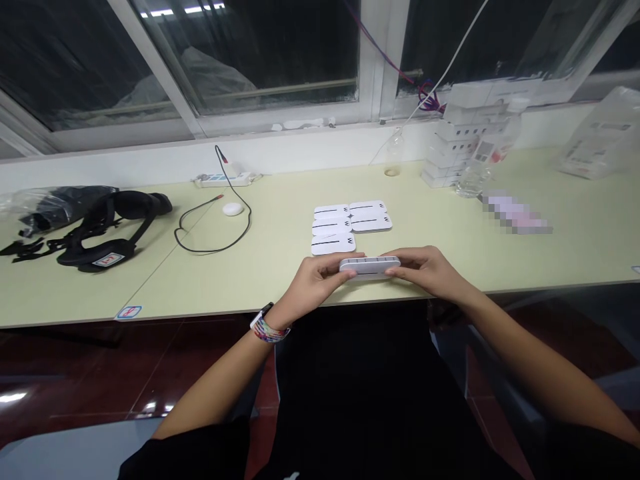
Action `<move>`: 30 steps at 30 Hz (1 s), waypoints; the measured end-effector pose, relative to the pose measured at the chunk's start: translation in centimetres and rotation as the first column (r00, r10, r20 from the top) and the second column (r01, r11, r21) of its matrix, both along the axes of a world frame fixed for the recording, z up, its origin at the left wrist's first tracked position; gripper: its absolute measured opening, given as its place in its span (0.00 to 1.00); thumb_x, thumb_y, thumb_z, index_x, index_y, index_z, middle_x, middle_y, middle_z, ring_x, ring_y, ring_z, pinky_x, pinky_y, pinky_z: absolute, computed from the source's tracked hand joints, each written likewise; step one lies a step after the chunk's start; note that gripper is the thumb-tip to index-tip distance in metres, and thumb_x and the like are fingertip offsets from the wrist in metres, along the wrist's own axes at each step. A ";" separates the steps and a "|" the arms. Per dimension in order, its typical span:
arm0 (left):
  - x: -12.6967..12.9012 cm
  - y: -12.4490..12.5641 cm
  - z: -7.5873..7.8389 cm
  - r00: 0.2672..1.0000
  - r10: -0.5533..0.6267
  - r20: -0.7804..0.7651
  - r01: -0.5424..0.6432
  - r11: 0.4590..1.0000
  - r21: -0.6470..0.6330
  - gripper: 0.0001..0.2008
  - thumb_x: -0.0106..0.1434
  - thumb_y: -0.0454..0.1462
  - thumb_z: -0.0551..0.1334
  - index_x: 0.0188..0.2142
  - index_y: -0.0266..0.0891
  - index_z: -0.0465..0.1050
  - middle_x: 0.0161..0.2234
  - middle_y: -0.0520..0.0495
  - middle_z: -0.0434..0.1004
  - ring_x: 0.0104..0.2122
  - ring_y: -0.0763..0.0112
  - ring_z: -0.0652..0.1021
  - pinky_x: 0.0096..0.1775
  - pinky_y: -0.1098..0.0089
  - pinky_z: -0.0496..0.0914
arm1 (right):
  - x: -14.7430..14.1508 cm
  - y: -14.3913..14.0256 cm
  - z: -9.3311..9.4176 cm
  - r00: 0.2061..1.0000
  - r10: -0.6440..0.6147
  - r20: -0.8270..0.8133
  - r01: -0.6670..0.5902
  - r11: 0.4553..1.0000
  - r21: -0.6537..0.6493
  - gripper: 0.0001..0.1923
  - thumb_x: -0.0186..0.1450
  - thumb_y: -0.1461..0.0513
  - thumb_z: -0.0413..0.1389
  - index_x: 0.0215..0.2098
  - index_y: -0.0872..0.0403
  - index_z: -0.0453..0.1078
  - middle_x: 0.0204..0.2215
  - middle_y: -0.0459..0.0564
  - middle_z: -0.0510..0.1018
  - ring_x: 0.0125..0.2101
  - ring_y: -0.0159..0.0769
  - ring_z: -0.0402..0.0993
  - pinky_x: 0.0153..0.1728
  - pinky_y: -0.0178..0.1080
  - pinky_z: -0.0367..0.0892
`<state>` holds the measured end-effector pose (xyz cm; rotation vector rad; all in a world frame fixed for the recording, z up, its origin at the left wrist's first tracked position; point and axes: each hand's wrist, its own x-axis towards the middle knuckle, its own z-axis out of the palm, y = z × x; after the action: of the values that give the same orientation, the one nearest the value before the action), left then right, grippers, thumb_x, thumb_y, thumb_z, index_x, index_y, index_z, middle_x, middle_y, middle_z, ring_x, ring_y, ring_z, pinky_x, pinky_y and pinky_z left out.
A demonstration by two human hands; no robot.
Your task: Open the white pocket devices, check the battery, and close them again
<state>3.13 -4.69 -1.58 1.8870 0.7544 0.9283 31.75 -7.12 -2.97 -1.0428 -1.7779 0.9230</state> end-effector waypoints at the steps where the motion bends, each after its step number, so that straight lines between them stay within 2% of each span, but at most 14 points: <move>1: 0.0 0.0 0.1 1.000 -0.002 0.004 0.002 1.000 -0.003 0.18 0.72 0.45 0.73 0.58 0.41 0.86 0.57 0.41 0.88 0.54 0.54 0.88 0.57 0.56 0.83 | 0.0 -0.1 0.0 1.000 -0.004 0.000 0.004 1.000 -0.009 0.20 0.67 0.44 0.71 0.47 0.48 0.89 0.43 0.51 0.91 0.43 0.51 0.88 0.43 0.48 0.85; 6: 0.0 0.0 0.4 0.999 -0.002 0.042 0.004 0.999 -0.038 0.16 0.71 0.44 0.74 0.55 0.40 0.88 0.53 0.42 0.90 0.52 0.54 0.88 0.54 0.58 0.84 | -0.6 -0.1 -0.1 0.996 -0.033 -0.088 0.028 0.998 -0.062 0.21 0.62 0.44 0.75 0.42 0.51 0.88 0.39 0.52 0.90 0.40 0.50 0.88 0.41 0.47 0.85; 12: 0.2 0.5 0.4 0.999 -0.015 0.040 0.019 0.994 -0.104 0.15 0.72 0.44 0.72 0.53 0.40 0.87 0.51 0.42 0.90 0.52 0.55 0.87 0.54 0.59 0.82 | -0.9 0.2 -0.8 0.972 -0.064 -0.225 0.057 0.998 -0.038 0.24 0.61 0.47 0.76 0.49 0.50 0.85 0.43 0.53 0.90 0.42 0.47 0.88 0.45 0.48 0.86; 15: 0.3 0.8 -0.1 0.999 -0.003 0.049 0.012 0.982 -0.188 0.19 0.71 0.42 0.72 0.58 0.38 0.83 0.49 0.41 0.90 0.48 0.58 0.88 0.50 0.61 0.82 | -0.6 0.4 -0.8 0.975 -0.074 -0.209 0.058 0.995 -0.081 0.24 0.62 0.47 0.75 0.49 0.52 0.85 0.44 0.54 0.89 0.42 0.48 0.88 0.45 0.49 0.86; 17: 0.4 0.7 -0.5 0.999 0.001 0.040 0.007 0.979 -0.202 0.24 0.69 0.40 0.73 0.63 0.39 0.78 0.49 0.42 0.89 0.44 0.61 0.87 0.46 0.63 0.82 | -0.4 0.4 -0.6 0.990 -0.051 -0.131 0.036 0.992 -0.118 0.23 0.64 0.48 0.74 0.50 0.52 0.83 0.44 0.55 0.89 0.43 0.49 0.88 0.44 0.50 0.86; 19: 0.4 0.6 -0.7 0.999 0.012 -0.037 -0.017 0.990 -0.138 0.23 0.69 0.38 0.73 0.62 0.41 0.78 0.46 0.44 0.88 0.39 0.64 0.85 0.41 0.65 0.80 | -0.3 0.3 -0.4 0.999 -0.051 -0.007 0.050 0.994 -0.093 0.20 0.68 0.50 0.70 0.53 0.51 0.82 0.45 0.54 0.88 0.43 0.49 0.87 0.44 0.52 0.85; 22: 0.6 0.5 -1.0 0.984 0.083 -0.157 -0.077 0.996 0.046 0.17 0.71 0.39 0.72 0.58 0.43 0.82 0.46 0.46 0.87 0.36 0.66 0.82 0.41 0.64 0.78 | -0.3 0.0 -0.2 0.979 -0.089 0.184 0.062 0.987 0.147 0.19 0.70 0.54 0.68 0.57 0.46 0.79 0.52 0.55 0.85 0.50 0.52 0.84 0.52 0.58 0.82; 24: 0.7 0.5 -1.1 0.975 0.117 -0.190 -0.087 0.984 0.158 0.16 0.72 0.39 0.72 0.58 0.46 0.82 0.51 0.45 0.87 0.40 0.64 0.82 0.47 0.60 0.79 | -0.5 -0.1 -0.2 0.955 -0.045 0.293 -0.040 0.959 0.279 0.21 0.68 0.56 0.69 0.59 0.42 0.78 0.59 0.55 0.80 0.59 0.55 0.79 0.60 0.61 0.77; 26: 0.8 0.4 -1.2 0.965 0.142 -0.222 -0.078 0.959 0.274 0.15 0.73 0.40 0.71 0.57 0.47 0.82 0.54 0.45 0.86 0.47 0.60 0.82 0.54 0.55 0.78 | -0.6 -0.2 -0.3 0.930 0.030 0.367 -0.147 0.944 0.296 0.23 0.68 0.57 0.70 0.60 0.40 0.77 0.62 0.54 0.78 0.63 0.55 0.76 0.63 0.60 0.75; 30: 0.5 0.2 -1.1 0.937 0.211 -0.278 -0.049 0.868 0.495 0.10 0.78 0.40 0.67 0.56 0.45 0.81 0.57 0.44 0.83 0.60 0.53 0.76 0.63 0.48 0.73 | -0.4 0.1 -0.3 0.905 0.075 0.419 -0.210 0.935 0.287 0.19 0.69 0.58 0.68 0.58 0.42 0.77 0.54 0.53 0.81 0.56 0.52 0.79 0.56 0.55 0.78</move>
<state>3.60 -4.48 -2.71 2.4999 0.9169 0.9650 31.39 -6.99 -3.23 -0.9373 -2.2864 0.4868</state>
